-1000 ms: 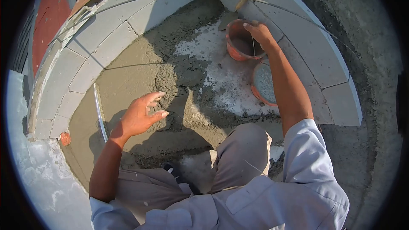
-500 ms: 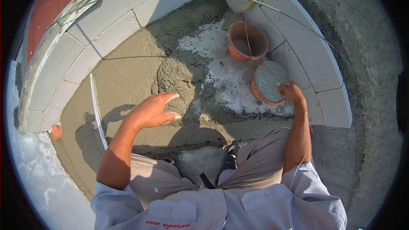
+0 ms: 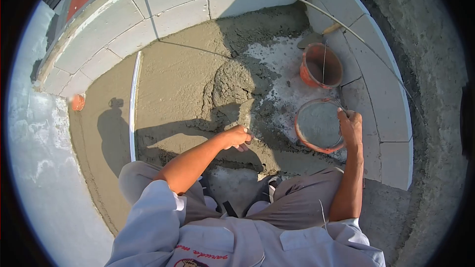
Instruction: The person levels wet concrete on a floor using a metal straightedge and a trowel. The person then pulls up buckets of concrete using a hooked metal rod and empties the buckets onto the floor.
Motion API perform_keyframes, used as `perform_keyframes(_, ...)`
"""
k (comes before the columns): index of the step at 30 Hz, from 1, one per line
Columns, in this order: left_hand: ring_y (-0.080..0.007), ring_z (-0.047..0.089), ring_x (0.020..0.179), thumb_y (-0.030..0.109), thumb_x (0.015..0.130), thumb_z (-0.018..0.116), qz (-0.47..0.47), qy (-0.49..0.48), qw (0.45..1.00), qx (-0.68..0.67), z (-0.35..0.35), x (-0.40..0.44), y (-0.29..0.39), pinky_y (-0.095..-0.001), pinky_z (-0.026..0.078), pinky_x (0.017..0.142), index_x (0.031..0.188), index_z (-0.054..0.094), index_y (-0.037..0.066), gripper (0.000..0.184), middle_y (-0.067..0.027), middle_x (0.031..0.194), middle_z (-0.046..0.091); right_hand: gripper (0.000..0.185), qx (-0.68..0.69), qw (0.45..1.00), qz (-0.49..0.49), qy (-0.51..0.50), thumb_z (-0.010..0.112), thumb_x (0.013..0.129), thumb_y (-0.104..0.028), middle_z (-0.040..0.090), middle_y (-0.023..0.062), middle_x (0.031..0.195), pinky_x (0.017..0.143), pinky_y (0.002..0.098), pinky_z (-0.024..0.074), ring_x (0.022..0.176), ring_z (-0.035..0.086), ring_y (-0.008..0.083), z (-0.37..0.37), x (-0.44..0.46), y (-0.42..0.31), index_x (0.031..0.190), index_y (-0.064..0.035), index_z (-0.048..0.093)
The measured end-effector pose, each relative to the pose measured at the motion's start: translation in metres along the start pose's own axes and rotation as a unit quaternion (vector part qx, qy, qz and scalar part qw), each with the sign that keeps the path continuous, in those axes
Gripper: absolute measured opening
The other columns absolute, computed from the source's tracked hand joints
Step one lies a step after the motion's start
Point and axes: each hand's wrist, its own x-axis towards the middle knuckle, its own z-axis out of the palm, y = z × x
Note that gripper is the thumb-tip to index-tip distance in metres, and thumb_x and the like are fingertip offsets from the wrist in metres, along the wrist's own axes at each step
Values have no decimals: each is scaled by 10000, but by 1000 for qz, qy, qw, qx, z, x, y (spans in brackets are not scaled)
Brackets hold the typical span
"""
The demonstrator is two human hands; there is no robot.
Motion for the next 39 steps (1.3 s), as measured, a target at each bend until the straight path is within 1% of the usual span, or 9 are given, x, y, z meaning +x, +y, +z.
perform_keyframes(4,-368,669,1141,350,1036,643,-17,-79,903,-421,67,49,-43,-510,581,994,1433,545,47,508,-209,1365,615,371,171,984,13,-50,666,984,-261,444,-16,591,454,280,326,495,369,69,-19,-62,-58,752,25,615)
perform_keyframes(7,-263,471,1427,437,988,691,211,-281,712,-608,111,75,-81,-529,435,1167,1507,504,107,644,-96,1505,547,334,298,949,16,-102,655,989,-238,450,-24,605,431,250,312,475,348,57,-34,-73,-86,766,10,631)
perform_keyframes(13,-268,483,1418,490,955,704,448,200,857,-160,58,21,-71,-532,416,1179,1493,525,112,681,-97,1488,563,334,310,920,-47,-234,675,991,-246,471,-26,616,432,247,312,478,359,52,13,-36,-132,791,20,650)
perform_keyframes(16,-257,479,1419,541,934,713,475,19,732,-488,23,-12,-58,-505,395,1194,1516,474,119,758,-85,1522,524,358,206,937,-133,-250,685,998,-267,534,-8,630,486,277,362,525,439,79,61,0,-144,829,48,669)
perform_keyframes(18,-295,466,1432,592,876,768,381,113,742,-540,-10,-26,-20,-581,378,1184,1548,395,116,904,-108,1562,469,329,158,940,-184,-240,668,1014,-243,504,-2,622,498,288,375,540,446,86,105,27,-142,823,24,656)
perform_keyframes(23,-399,526,1366,622,772,857,328,301,842,-303,-58,-76,96,-682,443,1060,1542,349,51,1086,-205,1513,482,341,174,959,-164,-149,692,995,-253,616,53,727,561,333,431,632,519,98,186,110,-108,838,47,650)
perform_keyframes(28,-303,672,1128,388,763,946,329,418,829,-173,-66,-89,160,-414,595,881,1316,495,-36,830,-204,1224,639,262,337,919,-75,-192,676,1008,-218,611,26,765,553,301,441,641,525,95,177,112,-98,894,16,645)
perform_keyframes(30,-278,699,1071,369,785,934,453,437,766,-127,-58,-123,184,-387,599,864,1286,517,-41,769,-202,1198,673,232,384,901,-69,-190,666,1013,-197,607,17,772,553,290,444,633,520,92,180,122,-111,927,17,644)
perform_keyframes(39,-221,740,989,398,805,910,454,459,755,113,-7,-180,242,-365,601,852,1298,574,-13,725,-164,1120,735,236,493,843,-99,-193,720,1000,-209,565,-11,698,589,284,481,602,518,84,93,92,-84,876,-90,559)
